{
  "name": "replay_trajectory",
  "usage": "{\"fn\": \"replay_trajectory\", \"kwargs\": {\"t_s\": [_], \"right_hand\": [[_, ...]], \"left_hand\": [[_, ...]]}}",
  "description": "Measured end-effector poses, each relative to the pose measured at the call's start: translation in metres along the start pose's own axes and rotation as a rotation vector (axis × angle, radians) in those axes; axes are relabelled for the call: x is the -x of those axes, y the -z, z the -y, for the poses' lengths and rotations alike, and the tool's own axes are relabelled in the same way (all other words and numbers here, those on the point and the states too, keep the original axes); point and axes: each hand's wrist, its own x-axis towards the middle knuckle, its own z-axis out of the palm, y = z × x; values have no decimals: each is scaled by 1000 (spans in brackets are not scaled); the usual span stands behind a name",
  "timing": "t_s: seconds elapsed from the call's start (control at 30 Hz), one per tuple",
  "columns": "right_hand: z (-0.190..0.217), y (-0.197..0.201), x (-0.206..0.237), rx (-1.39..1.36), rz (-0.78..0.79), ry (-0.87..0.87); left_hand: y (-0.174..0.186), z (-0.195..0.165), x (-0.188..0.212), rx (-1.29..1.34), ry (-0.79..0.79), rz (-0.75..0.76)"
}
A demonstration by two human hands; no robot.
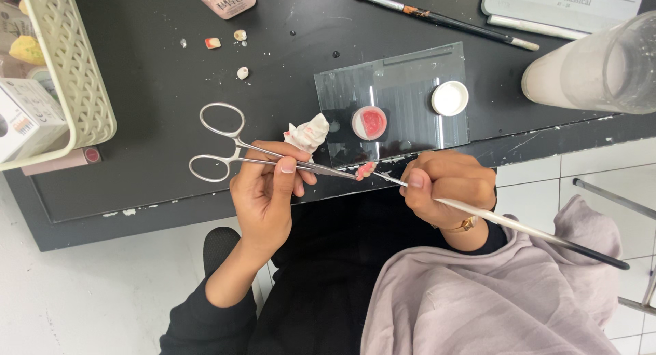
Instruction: The person holds a partial denture with locking forceps in one hand and uses a fine brush in the other to apply pink ceramic/acrylic material from a dappen dish onto the denture teeth. They repeatedly dip the brush into the pink material and build up layers on the denture surface, occasionally wiping the brush.
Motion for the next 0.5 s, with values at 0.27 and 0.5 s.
{"fn": "replay_trajectory", "kwargs": {"t_s": [0.27,0.5], "right_hand": [[7,1,-1,77,26,-47],[5,1,-3,39,16,-35]], "left_hand": [[0,0,0,3,-6,3],[0,0,0,1,-5,5]]}}
